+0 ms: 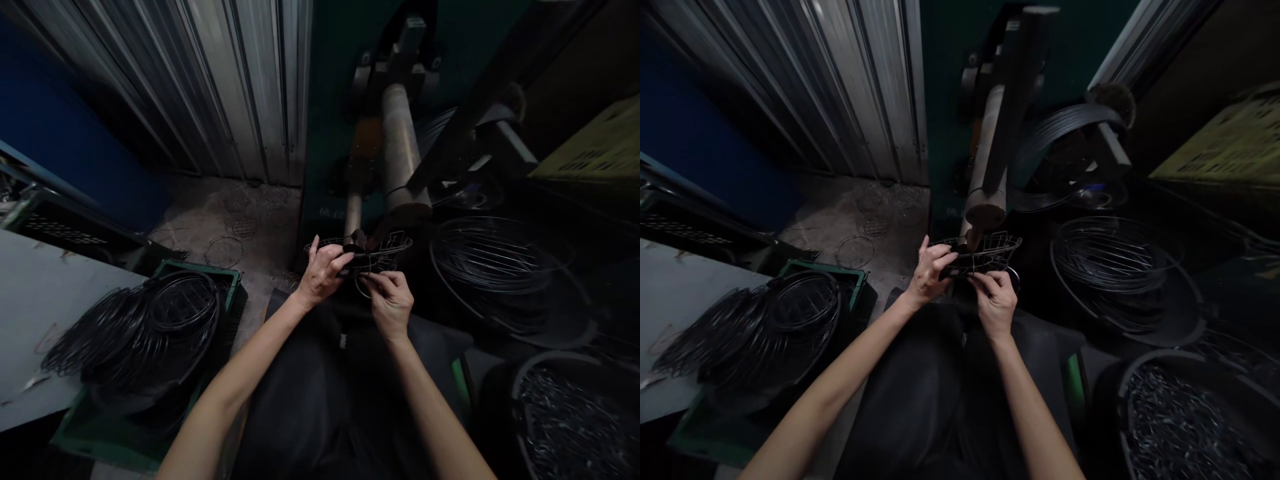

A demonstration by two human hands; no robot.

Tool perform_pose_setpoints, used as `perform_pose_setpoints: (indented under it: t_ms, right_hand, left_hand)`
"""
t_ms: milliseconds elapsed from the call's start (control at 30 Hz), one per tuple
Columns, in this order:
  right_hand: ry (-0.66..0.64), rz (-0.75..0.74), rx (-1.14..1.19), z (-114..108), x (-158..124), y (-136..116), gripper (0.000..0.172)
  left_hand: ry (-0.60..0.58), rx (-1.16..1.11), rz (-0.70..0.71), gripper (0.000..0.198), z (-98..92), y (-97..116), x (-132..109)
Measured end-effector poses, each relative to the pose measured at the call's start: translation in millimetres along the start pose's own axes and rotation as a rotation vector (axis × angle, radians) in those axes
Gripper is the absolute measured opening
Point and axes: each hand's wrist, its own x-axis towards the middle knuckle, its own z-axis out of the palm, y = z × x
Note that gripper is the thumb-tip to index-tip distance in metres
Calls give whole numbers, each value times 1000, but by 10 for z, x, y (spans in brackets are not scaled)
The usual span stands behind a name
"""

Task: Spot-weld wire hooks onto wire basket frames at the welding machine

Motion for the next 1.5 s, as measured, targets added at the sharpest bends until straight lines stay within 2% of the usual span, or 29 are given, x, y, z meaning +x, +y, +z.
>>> perform_pose_setpoints:
  t_ms: [133, 333, 667, 933, 1100, 1267, 1500]
  right_hand:
    - [-25, -25, -12, -39, 20, 0, 17]
    - [-54, -4, -24, -48, 41, -11, 19]
    - [-5, -60, 36, -16, 46, -27, 9]
    - [-7, -35, 46, 19, 54, -1, 9]
    - [-4, -19, 49, 23, 66, -19, 12]
    - [-16, 30, 35, 29, 77, -22, 17]
    - [-24, 23, 44, 20, 56, 12, 14]
  left_hand:
    - [-20, -2, -9, 40, 7, -1, 4]
    - [32, 41, 36, 39, -2, 6, 24]
    - [16, 55, 22, 38, 13, -13, 24]
    - [31, 50, 36, 41, 3, -33, 44]
    - [-5, 55, 28, 39, 16, -56, 42]
    - [26, 33, 28, 38, 26, -61, 55]
    - [-59, 3, -20, 37, 17, -67, 41]
